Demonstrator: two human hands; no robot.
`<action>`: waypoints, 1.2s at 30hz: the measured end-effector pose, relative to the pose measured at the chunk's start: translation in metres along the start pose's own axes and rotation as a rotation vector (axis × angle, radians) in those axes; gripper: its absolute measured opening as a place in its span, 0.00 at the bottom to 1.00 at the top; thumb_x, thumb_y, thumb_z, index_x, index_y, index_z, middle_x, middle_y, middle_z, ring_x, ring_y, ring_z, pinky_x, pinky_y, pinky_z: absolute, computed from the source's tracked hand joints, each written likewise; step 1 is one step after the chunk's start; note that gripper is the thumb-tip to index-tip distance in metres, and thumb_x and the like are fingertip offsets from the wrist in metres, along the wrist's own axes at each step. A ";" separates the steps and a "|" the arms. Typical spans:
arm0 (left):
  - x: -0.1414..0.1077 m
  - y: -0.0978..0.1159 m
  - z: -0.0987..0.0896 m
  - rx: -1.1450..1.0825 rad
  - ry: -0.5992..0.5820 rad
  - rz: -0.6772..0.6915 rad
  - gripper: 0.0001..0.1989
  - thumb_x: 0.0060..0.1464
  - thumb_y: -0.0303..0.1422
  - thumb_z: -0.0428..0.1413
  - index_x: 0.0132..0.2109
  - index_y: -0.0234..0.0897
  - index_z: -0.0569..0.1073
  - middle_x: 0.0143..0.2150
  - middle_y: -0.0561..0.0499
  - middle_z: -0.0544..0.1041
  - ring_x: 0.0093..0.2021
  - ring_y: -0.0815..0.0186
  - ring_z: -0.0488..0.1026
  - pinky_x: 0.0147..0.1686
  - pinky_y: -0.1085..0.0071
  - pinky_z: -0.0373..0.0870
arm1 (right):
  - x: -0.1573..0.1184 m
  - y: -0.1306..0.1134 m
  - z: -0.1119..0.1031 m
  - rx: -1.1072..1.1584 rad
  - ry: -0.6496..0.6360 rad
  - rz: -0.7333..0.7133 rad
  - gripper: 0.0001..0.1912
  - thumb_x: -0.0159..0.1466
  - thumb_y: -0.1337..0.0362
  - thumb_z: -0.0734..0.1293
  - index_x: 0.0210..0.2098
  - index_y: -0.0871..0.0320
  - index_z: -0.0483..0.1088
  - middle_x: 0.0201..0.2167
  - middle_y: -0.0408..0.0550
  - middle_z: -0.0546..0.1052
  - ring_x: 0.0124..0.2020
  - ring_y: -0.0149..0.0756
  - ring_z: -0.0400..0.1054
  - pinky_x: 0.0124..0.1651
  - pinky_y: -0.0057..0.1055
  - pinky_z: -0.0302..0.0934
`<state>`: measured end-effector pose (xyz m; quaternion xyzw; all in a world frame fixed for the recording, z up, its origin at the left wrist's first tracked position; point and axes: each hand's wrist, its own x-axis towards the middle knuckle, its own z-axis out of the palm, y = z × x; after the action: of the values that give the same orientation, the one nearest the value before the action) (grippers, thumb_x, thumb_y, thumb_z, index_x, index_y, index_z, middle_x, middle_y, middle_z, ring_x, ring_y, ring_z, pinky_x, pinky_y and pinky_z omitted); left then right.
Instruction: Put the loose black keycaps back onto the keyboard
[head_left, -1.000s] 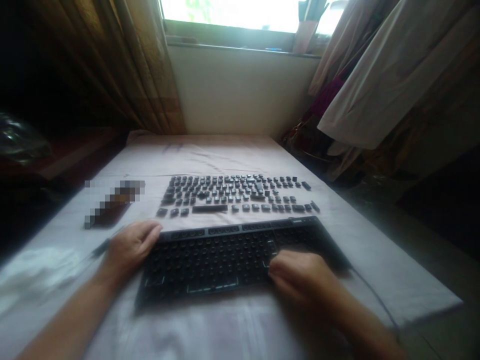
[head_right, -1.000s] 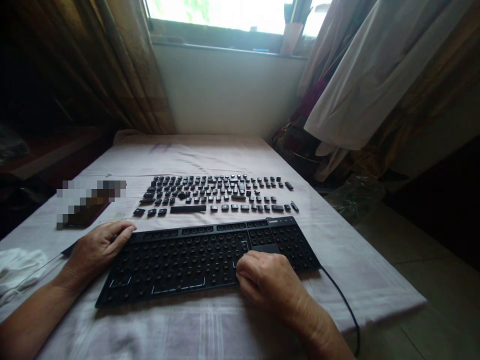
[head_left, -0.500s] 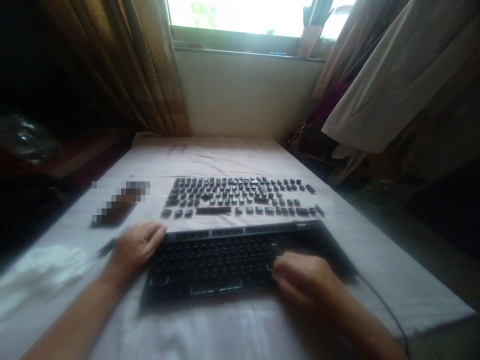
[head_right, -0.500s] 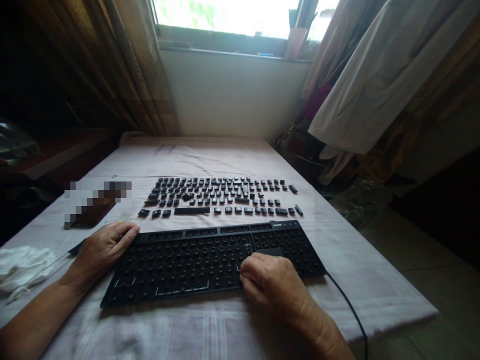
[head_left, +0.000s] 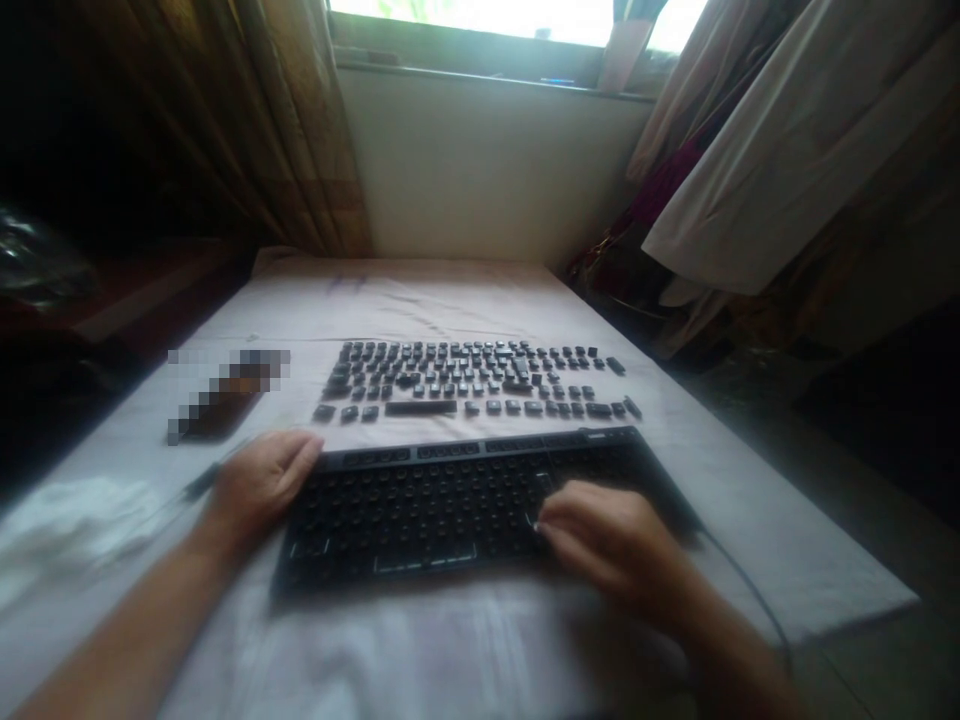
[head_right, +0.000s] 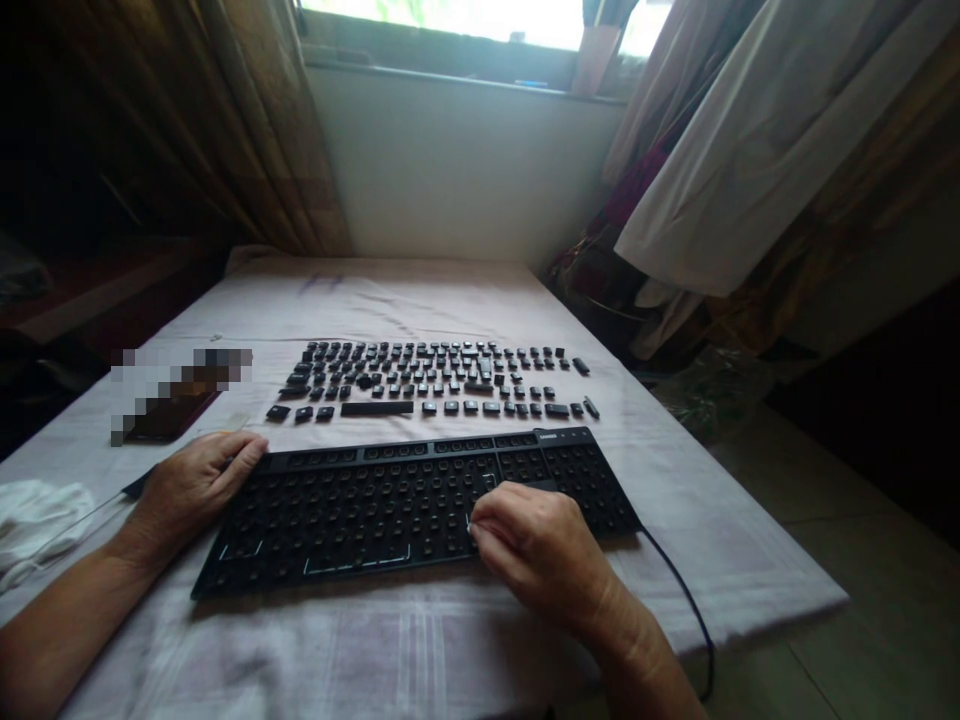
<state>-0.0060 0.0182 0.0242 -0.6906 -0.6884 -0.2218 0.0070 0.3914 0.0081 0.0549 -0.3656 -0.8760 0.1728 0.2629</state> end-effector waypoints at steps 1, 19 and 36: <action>0.000 0.000 0.000 0.001 -0.002 -0.002 0.24 0.60 0.51 0.42 0.30 0.43 0.75 0.32 0.48 0.78 0.36 0.57 0.75 0.37 0.64 0.68 | 0.002 -0.001 0.001 0.007 0.001 -0.006 0.07 0.64 0.71 0.63 0.32 0.57 0.72 0.25 0.44 0.76 0.25 0.30 0.69 0.29 0.25 0.58; 0.001 -0.002 0.002 0.038 -0.002 0.002 0.25 0.60 0.51 0.40 0.28 0.42 0.73 0.31 0.47 0.78 0.35 0.56 0.75 0.37 0.63 0.68 | 0.003 0.000 0.025 -0.173 -0.105 -0.040 0.08 0.61 0.72 0.62 0.28 0.56 0.68 0.25 0.42 0.75 0.25 0.30 0.67 0.30 0.26 0.52; 0.000 0.000 0.000 0.045 0.000 0.033 0.26 0.62 0.49 0.40 0.29 0.42 0.74 0.30 0.48 0.78 0.35 0.59 0.74 0.37 0.66 0.68 | 0.003 -0.002 0.025 -0.191 -0.086 -0.084 0.09 0.61 0.72 0.60 0.27 0.56 0.68 0.23 0.42 0.73 0.23 0.29 0.67 0.28 0.27 0.52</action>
<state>-0.0056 0.0182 0.0239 -0.7016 -0.6816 -0.2062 0.0264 0.3743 0.0062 0.0366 -0.3444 -0.9134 0.0931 0.1959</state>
